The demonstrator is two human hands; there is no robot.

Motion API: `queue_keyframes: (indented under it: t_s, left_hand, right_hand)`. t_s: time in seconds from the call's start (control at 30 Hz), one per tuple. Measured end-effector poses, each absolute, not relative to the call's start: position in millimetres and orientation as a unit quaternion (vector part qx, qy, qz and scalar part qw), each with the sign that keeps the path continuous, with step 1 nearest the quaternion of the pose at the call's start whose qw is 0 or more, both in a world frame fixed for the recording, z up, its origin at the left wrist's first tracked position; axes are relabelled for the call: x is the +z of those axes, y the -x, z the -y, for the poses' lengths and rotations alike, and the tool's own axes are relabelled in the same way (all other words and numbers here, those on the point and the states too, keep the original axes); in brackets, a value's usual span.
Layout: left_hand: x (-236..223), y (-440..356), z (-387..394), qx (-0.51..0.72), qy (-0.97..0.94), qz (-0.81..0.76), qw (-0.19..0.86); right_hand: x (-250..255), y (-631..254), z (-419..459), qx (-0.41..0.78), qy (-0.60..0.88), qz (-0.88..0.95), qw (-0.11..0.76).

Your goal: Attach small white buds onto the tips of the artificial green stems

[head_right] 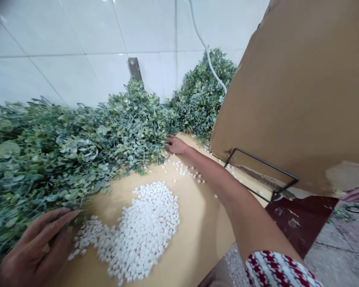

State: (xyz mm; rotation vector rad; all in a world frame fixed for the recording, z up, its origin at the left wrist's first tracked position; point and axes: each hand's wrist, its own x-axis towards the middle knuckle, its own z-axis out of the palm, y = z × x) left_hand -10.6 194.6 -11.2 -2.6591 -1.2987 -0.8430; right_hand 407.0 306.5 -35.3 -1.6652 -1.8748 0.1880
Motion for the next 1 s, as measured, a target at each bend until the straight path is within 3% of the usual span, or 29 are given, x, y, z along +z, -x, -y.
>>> queue_keyframes:
  t_s: [0.2, 0.3, 0.43, 0.53, 0.67, 1.0]
  left_hand:
    - [3, 3, -178, -0.288, 0.822, 0.437, 0.225]
    - [19, -15, -165, -0.27, 0.845, 0.362, 0.288]
    - [42, -80, -168, -0.236, 0.922, 0.163, 0.258]
    - [42, -142, -193, -0.131, 0.958, 0.172, 0.191]
    - [21, -197, -233, -0.096, 0.973, 0.174, 0.121]
    - [26, -172, -244, -0.162, 0.957, 0.218, 0.106]
  right_hand:
    - [-43, -406, -234, 0.155, 0.586, 0.744, 0.282]
    - [-34, -396, -194, 0.172, 0.56, 0.762, 0.276]
    - [-24, -396, -150, 0.135, 0.555, 0.771, 0.284]
    - [-34, -407, -124, 0.024, 0.645, 0.717, 0.262]
    - [-61, -409, -108, -0.01, 0.699, 0.684, 0.211]
    - [-40, -375, -194, 0.066, 0.639, 0.693, 0.327]
